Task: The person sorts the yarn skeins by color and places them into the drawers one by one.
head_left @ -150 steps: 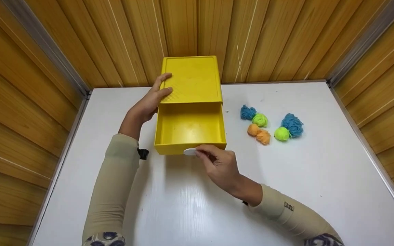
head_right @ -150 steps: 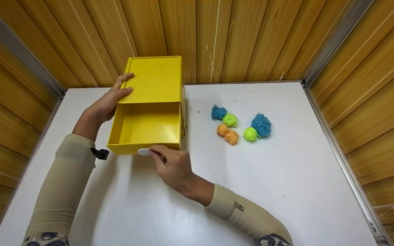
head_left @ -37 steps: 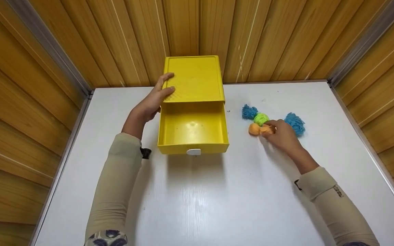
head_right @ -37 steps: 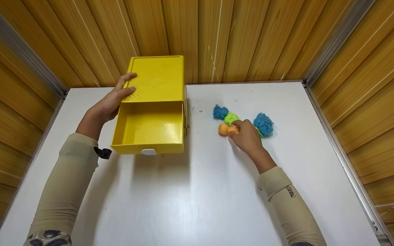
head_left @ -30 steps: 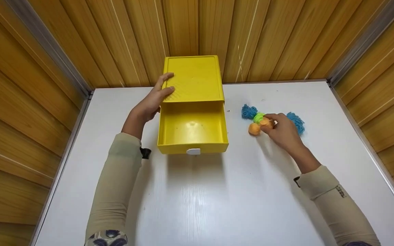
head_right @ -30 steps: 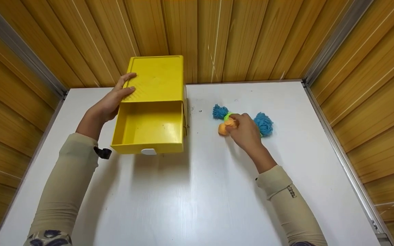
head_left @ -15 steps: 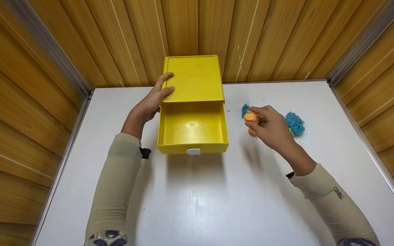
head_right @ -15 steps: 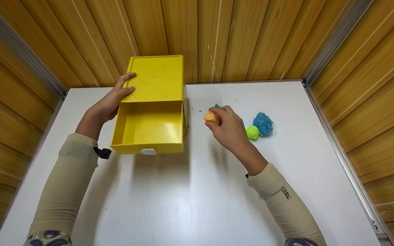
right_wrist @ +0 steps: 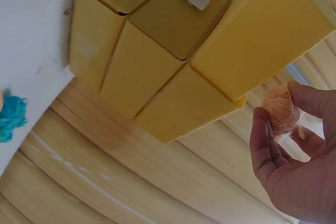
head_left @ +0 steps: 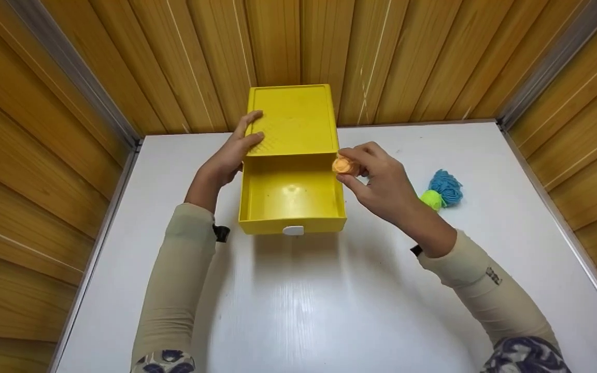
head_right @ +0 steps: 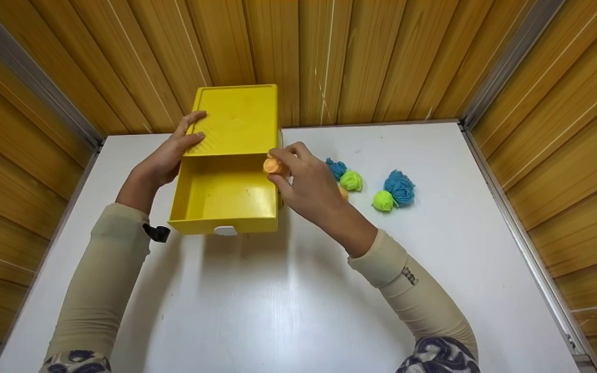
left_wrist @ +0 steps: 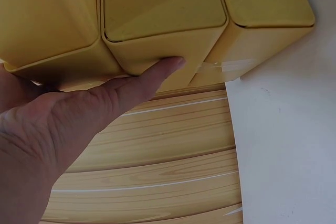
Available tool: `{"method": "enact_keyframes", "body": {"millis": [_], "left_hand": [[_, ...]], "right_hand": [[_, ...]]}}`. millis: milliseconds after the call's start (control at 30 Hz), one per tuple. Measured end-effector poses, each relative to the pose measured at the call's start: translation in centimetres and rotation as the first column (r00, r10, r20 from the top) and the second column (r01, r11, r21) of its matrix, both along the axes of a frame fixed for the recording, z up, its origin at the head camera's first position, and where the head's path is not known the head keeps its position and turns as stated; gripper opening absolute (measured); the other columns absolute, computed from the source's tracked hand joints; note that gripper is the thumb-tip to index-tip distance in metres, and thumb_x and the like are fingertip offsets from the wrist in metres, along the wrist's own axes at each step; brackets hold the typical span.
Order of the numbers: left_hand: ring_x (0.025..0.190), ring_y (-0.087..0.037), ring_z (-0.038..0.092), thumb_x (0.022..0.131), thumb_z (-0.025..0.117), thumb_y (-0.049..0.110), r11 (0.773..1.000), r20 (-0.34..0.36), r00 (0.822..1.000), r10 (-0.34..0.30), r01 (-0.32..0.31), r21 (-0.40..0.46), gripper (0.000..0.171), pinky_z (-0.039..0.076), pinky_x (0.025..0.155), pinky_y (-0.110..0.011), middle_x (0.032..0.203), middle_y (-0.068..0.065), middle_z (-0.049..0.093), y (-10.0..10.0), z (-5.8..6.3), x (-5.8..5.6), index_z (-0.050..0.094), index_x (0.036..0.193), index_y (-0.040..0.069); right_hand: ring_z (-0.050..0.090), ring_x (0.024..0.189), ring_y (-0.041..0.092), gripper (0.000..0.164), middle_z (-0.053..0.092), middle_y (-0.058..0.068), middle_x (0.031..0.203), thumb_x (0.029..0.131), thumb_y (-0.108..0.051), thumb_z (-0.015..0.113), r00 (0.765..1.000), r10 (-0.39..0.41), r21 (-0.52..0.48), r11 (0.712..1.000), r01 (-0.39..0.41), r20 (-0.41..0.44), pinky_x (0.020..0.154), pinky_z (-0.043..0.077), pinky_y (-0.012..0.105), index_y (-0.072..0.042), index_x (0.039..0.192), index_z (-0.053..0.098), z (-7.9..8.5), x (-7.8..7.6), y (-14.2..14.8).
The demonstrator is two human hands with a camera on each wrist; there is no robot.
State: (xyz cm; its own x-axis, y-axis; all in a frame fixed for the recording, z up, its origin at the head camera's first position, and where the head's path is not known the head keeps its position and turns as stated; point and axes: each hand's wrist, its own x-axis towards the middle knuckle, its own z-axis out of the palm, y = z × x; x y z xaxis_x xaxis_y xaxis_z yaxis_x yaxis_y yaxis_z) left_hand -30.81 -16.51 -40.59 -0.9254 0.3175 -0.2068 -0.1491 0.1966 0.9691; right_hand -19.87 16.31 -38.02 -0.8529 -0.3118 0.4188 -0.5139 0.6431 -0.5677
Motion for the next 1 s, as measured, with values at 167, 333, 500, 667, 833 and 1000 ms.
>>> {"method": "enact_keyframes", "body": {"millis": [167,333,500,667,833,1000], "left_hand": [[0.142,-0.035,0.054,0.111,0.046,0.042,1.000,-0.001,1.000,0.003,-0.003,-0.006,0.058,0.054,0.109,-0.057,0.177,-0.007,0.009,0.0,0.0,0.1,0.020,0.161,0.052],[0.143,-0.035,0.052,0.110,0.047,0.040,1.000,-0.004,1.000,0.006,-0.006,0.001,0.058,0.052,0.111,-0.058,0.176,-0.007,0.010,0.0,0.1,0.0,0.021,0.161,0.050],[0.141,-0.033,0.053,0.110,0.046,0.039,1.000,-0.001,1.000,0.003,-0.003,0.003,0.057,0.053,0.110,-0.055,0.175,-0.008,0.014,0.0,0.2,-0.4,0.021,0.160,0.051],[0.138,-0.033,0.055,0.110,0.046,0.039,1.000,-0.004,1.000,-0.002,0.002,-0.003,0.056,0.055,0.106,-0.052,0.173,-0.009,0.016,0.1,0.2,-0.5,0.021,0.159,0.052],[0.139,-0.033,0.055,0.111,0.046,0.039,1.000,0.005,1.000,-0.007,0.007,0.000,0.057,0.055,0.107,-0.052,0.173,-0.008,0.015,0.1,0.2,-0.4,0.020,0.161,0.051],[0.139,-0.032,0.055,0.110,0.046,0.037,1.000,0.008,1.000,0.001,-0.001,0.006,0.058,0.052,0.111,-0.055,0.173,-0.007,0.015,0.1,0.3,-0.4,0.020,0.161,0.050]], "right_hand": [[0.066,0.093,0.019,0.043,0.068,0.011,0.121,0.094,-0.019,0.083,0.997,0.070,0.002,0.998,-0.070,-0.013,0.084,0.062,0.039,-0.012,0.135,0.072,0.6,-0.1,-1.8],[0.066,0.091,0.022,0.043,0.068,0.011,0.117,0.095,-0.023,0.082,0.986,0.166,0.047,0.985,-0.166,0.019,0.081,0.058,0.034,-0.011,0.135,0.072,1.1,-0.2,-3.7],[0.063,0.090,0.023,0.042,0.068,0.007,0.116,0.098,-0.028,0.079,0.964,0.232,0.121,0.961,-0.248,0.133,0.078,0.054,0.033,-0.014,0.137,0.071,1.2,-0.5,-5.8],[0.061,0.094,0.020,0.043,0.067,0.004,0.118,0.099,-0.032,0.078,0.940,0.238,0.202,0.936,-0.289,0.244,0.082,0.053,0.034,-0.017,0.138,0.071,0.9,-1.4,-7.4],[0.060,0.100,0.021,0.044,0.069,0.003,0.120,0.100,-0.033,0.076,0.917,0.236,0.273,0.904,-0.329,0.321,0.087,0.051,0.037,-0.019,0.140,0.071,0.5,-2.6,-8.6],[0.059,0.102,0.024,0.041,0.069,0.004,0.119,0.100,-0.029,0.075,0.897,0.252,0.339,0.861,-0.379,0.364,0.090,0.049,0.038,-0.019,0.140,0.071,0.6,-3.1,-9.5]]}}
